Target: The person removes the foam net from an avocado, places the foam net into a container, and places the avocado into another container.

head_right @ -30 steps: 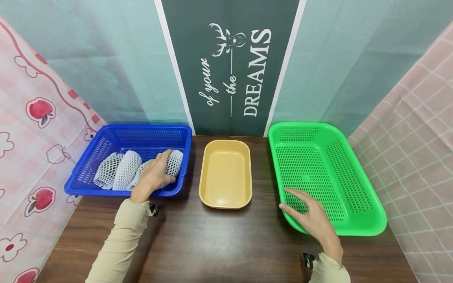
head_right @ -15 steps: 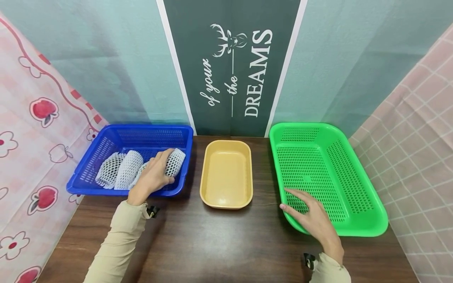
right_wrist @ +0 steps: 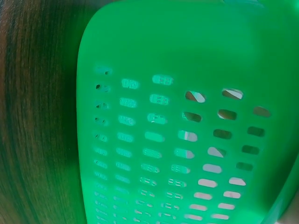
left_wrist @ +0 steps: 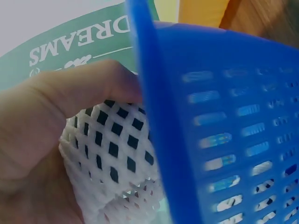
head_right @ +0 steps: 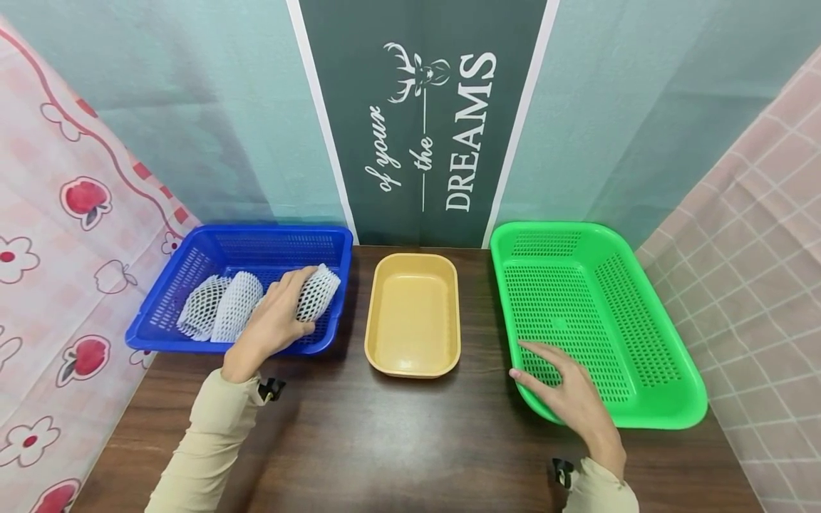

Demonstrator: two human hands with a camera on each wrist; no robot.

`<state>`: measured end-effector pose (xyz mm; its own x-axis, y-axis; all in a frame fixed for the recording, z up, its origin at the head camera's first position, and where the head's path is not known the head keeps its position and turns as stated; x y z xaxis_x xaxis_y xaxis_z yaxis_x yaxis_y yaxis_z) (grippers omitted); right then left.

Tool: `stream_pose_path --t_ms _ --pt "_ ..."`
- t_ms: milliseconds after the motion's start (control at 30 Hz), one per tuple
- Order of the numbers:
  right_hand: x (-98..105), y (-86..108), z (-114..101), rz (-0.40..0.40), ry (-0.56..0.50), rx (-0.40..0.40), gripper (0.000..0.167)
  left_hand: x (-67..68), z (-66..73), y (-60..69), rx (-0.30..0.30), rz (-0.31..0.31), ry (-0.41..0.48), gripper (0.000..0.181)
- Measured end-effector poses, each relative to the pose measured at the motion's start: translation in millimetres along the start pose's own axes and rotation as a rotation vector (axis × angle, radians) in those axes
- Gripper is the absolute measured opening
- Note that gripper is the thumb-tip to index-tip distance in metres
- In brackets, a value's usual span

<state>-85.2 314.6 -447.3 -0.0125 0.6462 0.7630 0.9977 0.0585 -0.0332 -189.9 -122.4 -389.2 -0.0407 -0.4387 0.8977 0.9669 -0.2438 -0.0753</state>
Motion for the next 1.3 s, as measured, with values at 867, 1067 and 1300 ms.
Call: stream_pose_path --t_ms 867,1067,1300 --pt "0.2 -0.5 -0.2 -0.023 0.019 -0.022 0.056 -18.8 77.4 41.2 -0.498 0.075 -0.042 0.096" --pt "0.1 -0.7 0.0 -0.029 0.021 -0.025 0.056 -41.2 86.0 51.1 -0.62 0.013 -0.013 0.094" --pt "0.6 -0.6 0.6 -0.028 0.017 -0.022 0.056 -57.2 99.4 64.6 -0.676 -0.056 -0.017 0.096"
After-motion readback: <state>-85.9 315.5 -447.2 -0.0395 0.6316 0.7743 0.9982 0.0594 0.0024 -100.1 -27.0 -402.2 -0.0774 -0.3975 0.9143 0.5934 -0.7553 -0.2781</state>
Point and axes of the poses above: each hand's wrist, its own y-axis away from the middle knuckle, its own x-axis out of the back of the hand, z = x × y, the point moved 5 cm from there along -y, towards the middle knuckle, and after that the axes turned 3 degrees about z, right-handed, at the moved point
